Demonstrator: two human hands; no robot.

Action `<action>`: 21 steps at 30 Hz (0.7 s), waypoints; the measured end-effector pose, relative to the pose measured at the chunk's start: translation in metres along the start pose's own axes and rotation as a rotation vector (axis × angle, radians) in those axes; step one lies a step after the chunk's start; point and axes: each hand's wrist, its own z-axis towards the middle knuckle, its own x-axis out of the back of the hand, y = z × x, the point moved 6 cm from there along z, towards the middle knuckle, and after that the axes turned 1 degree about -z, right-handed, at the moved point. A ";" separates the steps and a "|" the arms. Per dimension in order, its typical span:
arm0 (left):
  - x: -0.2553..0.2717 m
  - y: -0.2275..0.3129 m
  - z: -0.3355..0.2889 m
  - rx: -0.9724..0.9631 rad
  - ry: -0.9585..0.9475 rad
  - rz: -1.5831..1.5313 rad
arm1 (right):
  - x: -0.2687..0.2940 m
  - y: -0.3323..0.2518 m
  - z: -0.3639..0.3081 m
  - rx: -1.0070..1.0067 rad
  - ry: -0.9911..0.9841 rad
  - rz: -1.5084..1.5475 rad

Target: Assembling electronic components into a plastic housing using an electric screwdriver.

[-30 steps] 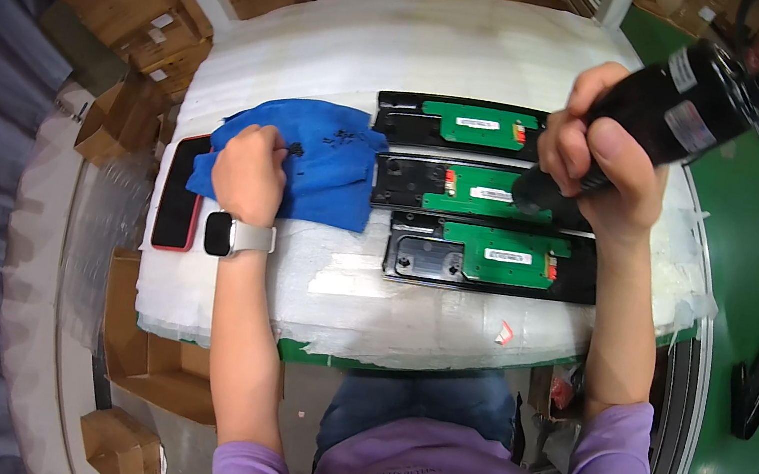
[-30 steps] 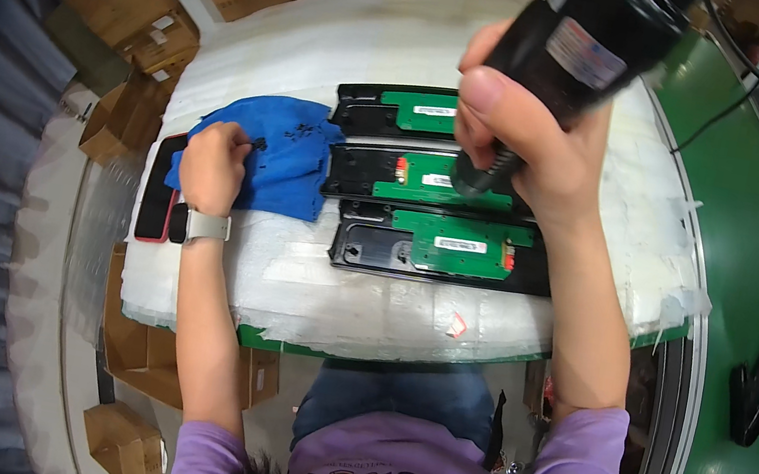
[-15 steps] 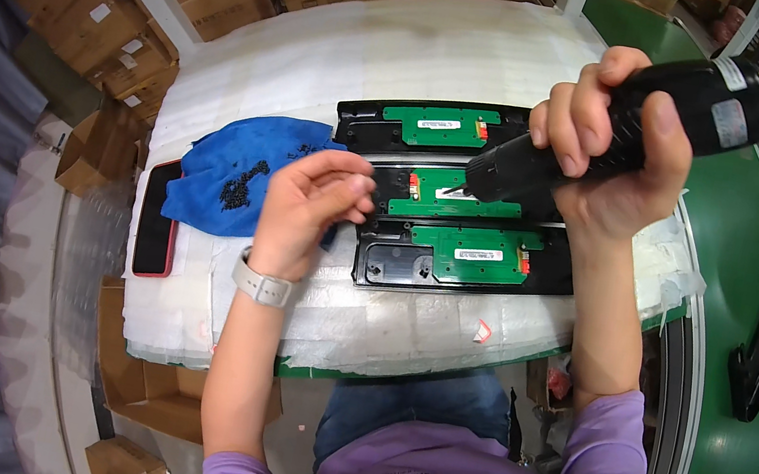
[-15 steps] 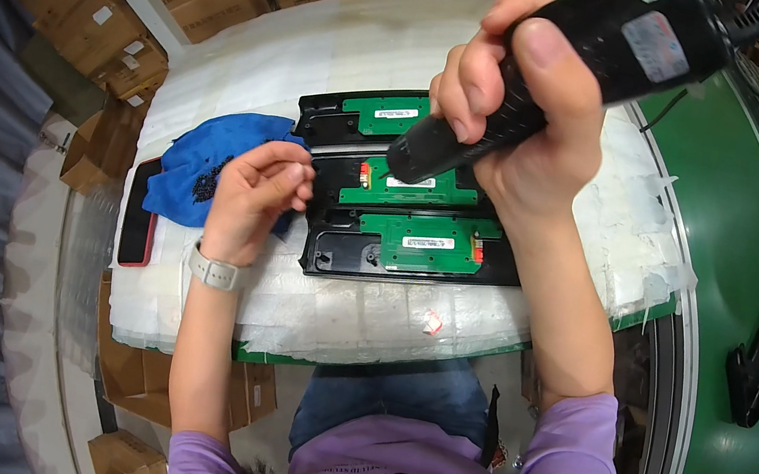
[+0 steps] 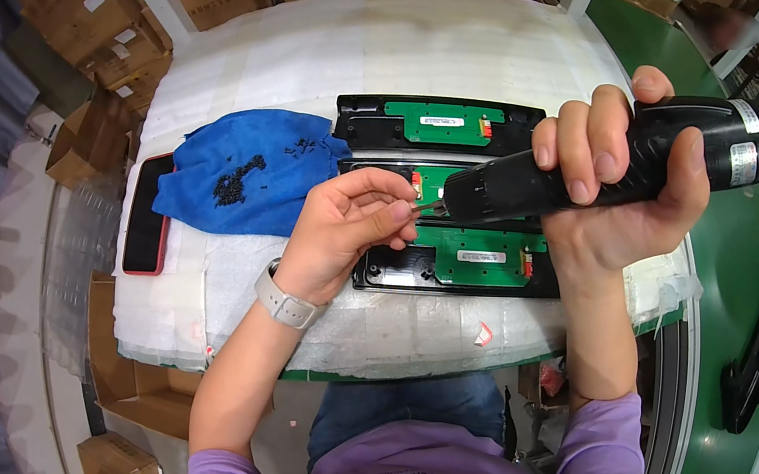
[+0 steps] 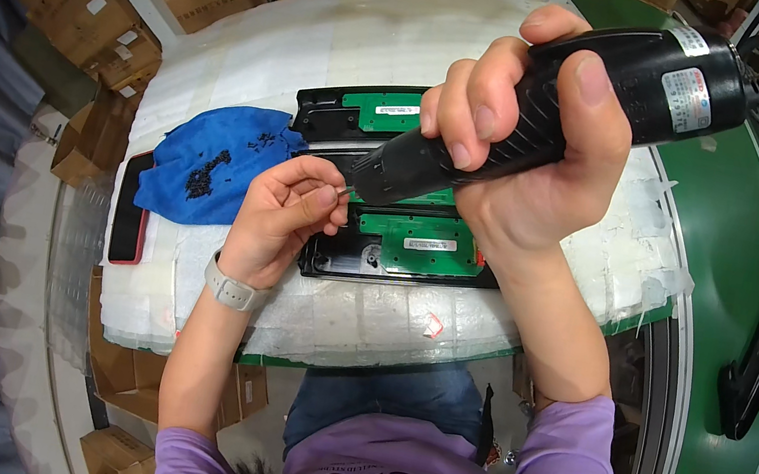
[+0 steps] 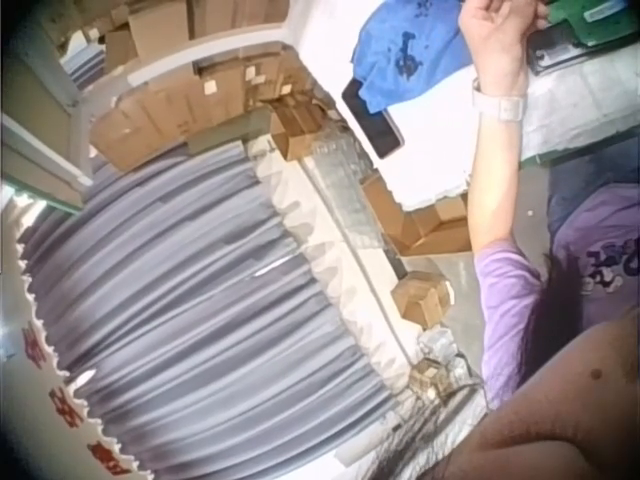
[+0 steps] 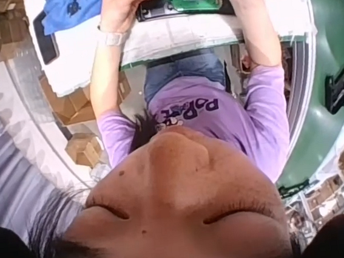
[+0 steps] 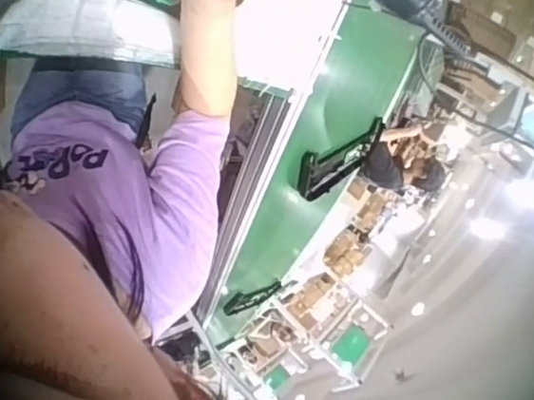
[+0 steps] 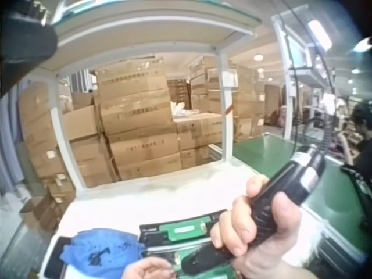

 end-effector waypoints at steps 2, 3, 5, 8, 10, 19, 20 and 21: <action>0.000 0.001 0.000 -0.012 0.000 0.020 | -0.001 0.000 0.000 0.009 -0.005 -0.017; 0.000 0.001 0.000 -0.013 0.001 0.020 | -0.002 0.001 -0.001 0.009 -0.005 -0.016; 0.001 -0.001 0.000 -0.001 0.012 0.033 | -0.004 0.002 -0.002 0.005 -0.025 0.000; 0.002 -0.004 0.001 0.024 0.005 0.021 | -0.011 0.001 -0.004 0.016 -0.152 -0.038; 0.003 -0.005 0.001 0.041 -0.002 -0.011 | -0.018 0.002 -0.006 0.021 -0.284 -0.036; 0.005 -0.009 0.000 0.072 -0.034 -0.125 | -0.018 0.001 -0.010 -0.011 -0.271 -0.081; 0.006 -0.008 0.000 0.049 -0.024 -0.116 | -0.016 0.001 -0.009 0.015 -0.210 -0.061; 0.006 -0.008 0.000 0.049 -0.024 -0.116 | -0.013 0.000 -0.008 0.041 -0.149 -0.041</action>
